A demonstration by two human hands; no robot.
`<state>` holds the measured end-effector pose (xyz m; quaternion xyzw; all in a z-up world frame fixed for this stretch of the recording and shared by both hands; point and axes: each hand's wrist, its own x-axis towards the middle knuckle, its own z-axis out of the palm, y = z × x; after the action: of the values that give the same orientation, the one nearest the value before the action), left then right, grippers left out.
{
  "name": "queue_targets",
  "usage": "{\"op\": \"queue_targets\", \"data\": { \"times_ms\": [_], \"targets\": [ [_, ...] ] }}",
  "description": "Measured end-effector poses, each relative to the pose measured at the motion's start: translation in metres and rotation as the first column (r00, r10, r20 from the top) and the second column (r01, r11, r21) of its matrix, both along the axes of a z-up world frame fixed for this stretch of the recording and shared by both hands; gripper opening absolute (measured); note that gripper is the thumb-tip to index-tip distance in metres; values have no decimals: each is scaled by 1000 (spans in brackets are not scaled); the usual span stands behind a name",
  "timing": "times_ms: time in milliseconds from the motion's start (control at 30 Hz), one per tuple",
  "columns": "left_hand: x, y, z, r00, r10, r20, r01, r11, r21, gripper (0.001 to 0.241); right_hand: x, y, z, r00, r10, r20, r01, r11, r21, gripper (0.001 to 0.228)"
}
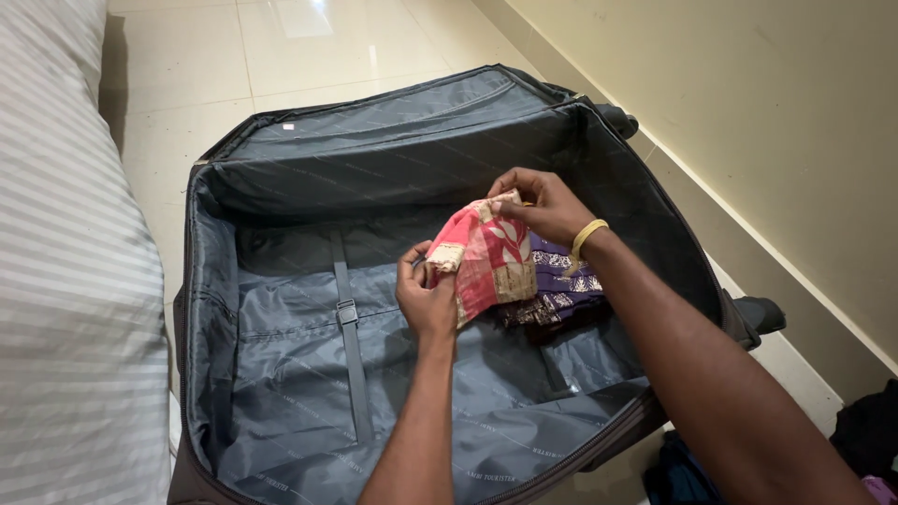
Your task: The person folds a pink cloth and a patterned cloth on a white bedsheet, then places them into an open suitcase. They handle several folded garments, including purple and yellow items, arranging them inside the suitcase.
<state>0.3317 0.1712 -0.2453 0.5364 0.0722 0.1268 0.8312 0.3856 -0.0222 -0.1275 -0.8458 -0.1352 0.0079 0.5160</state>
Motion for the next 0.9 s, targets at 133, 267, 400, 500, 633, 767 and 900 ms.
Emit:
{"op": "queue_targets", "data": {
  "times_ms": [133, 267, 400, 500, 633, 767, 900],
  "targets": [
    [-25, 9, 54, 1000, 18, 21, -22, 976, 217, 63, 0, 0, 1, 996, 86, 38, -89, 993, 82, 11],
    [-38, 10, 83, 997, 33, 76, -57, 933, 354, 70, -8, 10, 11, 988, 112, 104, -117, 992, 45, 13],
    [-38, 9, 78, 983, 70, 171, -155, 819, 553, 49, -16, 20, 22, 988, 105, 116, -100, 994, -46, 14],
    [-35, 11, 72, 971, 82, 224, -207, 758, 618, 38, -15, 19, 17, 979, 135, 151, -127, 990, -60, 17],
    [-37, 14, 68, 966, 94, 242, -238, 692, 682, 37, -18, 25, 17, 970, 153, 190, -126, 982, -143, 19],
    [-35, 14, 49, 968, 113, 224, -246, 613, 751, 39, -24, 28, 18, 971, 176, 163, -153, 978, -141, 22],
    [-31, 16, 47, 992, 57, 111, -125, 526, 841, 35, -20, 17, 7, 934, 268, 237, -206, 945, -255, 22]
  ]
}}
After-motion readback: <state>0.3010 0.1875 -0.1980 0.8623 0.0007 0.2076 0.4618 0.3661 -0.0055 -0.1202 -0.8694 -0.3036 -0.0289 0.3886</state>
